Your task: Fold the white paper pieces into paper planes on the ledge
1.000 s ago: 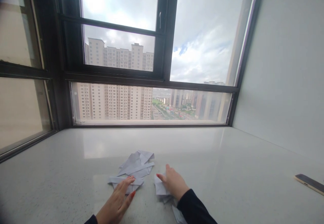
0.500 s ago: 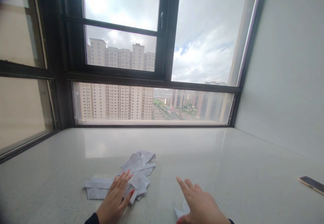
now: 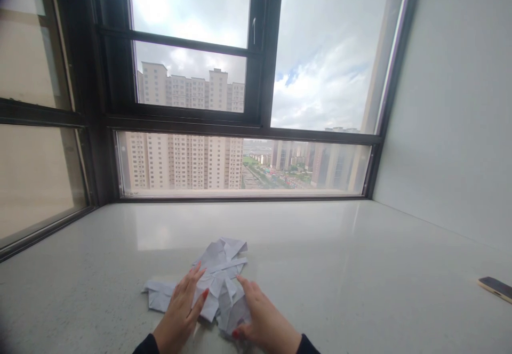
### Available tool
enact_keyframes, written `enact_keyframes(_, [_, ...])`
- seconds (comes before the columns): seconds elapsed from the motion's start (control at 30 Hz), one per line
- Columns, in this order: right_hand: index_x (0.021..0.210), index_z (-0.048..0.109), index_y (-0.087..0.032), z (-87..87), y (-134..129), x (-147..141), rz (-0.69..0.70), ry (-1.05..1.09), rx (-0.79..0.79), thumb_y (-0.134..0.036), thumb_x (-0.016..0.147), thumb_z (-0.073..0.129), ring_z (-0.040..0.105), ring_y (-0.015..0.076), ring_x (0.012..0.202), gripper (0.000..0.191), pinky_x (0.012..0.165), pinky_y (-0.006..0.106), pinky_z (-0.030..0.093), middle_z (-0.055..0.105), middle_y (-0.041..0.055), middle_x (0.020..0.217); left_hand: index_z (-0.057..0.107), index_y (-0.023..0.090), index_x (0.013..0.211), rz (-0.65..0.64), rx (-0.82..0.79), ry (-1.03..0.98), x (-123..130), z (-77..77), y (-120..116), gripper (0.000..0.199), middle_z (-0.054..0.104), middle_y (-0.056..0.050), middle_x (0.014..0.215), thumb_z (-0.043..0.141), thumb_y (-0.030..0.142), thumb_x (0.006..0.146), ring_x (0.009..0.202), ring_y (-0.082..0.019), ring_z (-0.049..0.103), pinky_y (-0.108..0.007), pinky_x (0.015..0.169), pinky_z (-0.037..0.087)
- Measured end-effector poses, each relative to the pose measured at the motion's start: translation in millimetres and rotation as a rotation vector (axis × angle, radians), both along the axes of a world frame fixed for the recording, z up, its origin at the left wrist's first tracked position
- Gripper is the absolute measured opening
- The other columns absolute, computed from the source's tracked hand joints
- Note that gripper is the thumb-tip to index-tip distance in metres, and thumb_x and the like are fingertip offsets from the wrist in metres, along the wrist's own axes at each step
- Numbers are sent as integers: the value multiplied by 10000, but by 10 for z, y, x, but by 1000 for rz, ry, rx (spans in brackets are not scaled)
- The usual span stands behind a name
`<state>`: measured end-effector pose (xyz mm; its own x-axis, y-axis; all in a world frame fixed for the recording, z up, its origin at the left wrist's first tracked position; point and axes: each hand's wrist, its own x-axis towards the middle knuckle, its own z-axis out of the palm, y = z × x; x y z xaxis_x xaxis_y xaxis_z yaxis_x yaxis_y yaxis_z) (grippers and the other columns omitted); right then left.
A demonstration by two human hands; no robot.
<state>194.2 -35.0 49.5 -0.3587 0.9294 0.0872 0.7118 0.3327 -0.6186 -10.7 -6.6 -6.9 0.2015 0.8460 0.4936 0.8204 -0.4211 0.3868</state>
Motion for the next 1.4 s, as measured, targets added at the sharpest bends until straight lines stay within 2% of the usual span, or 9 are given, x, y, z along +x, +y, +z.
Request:
enact_keyframes(0.13, [1248,322,-175,-39,143,-360,73,198,200,0,563,471,343,197,1167,722,979,347,269,382,105,1259,352,203,1242,-23,121,-102,-20,-41,82,435,384,-103,1305,317,344,832,1204,-230,315,-436,932,334])
enact_keyframes(0.27, [1187,407,-218,-71,186,-376,62,254,293,-16,640,426,313,183,1183,584,991,369,248,397,73,1246,260,186,1291,7,141,-110,10,-45,79,483,340,-103,1332,297,348,838,1227,-218,266,-413,954,308])
enact_keyframes(0.4, [1148,456,-204,-133,218,-276,-11,231,320,-161,720,491,350,220,1151,431,987,408,236,444,94,1205,204,266,1306,168,99,44,48,82,-38,466,323,-51,1348,270,321,848,1239,-219,235,-520,985,134])
enact_keyframes(0.5, [1167,446,-194,-173,216,-257,-28,198,291,-331,736,531,347,246,1151,460,980,423,235,439,109,1217,276,220,1289,311,114,192,-6,195,-77,470,289,-69,1362,297,321,830,1261,-246,159,-535,984,22])
enact_keyframes(0.67, [1197,429,-214,-208,184,-297,36,143,270,-494,705,528,358,253,1145,575,961,396,275,443,101,1226,319,147,1273,456,-70,290,-197,205,38,491,295,-125,1351,281,345,825,1248,-296,182,-551,956,134])
enact_keyframes(0.87, [1225,394,-219,-189,318,-206,-57,103,357,-537,705,498,323,248,1169,619,973,400,254,415,92,1254,310,215,1275,269,-240,323,-237,186,82,509,389,-80,1306,284,425,813,1210,-295,287,-537,945,208])
enact_keyframes(1.1, [1248,363,-216,-215,415,-134,-50,71,357,-555,721,457,273,242,1202,634,986,405,226,371,86,1292,255,230,1290,-276,-199,291,-109,319,-49,517,406,-40,1297,270,454,824,1210,-204,311,-492,992,201])
enact_keyframes(1.3, [1256,360,-214,-261,389,-157,24,-29,309,-580,703,458,279,250,1201,670,988,388,217,387,79,1290,276,229,1280,-138,-47,247,-94,346,-70,489,383,-58,1313,275,426,832,1222,-217,287,-523,982,192])
enact_keyframes(1.4, [1242,387,-192,-305,394,-154,44,-100,281,-579,683,485,310,262,1182,687,983,385,218,428,87,1260,188,200,1314,-160,-64,245,-57,283,-101,594,332,-90,1338,300,485,805,1235,-249,250,-526,962,233])
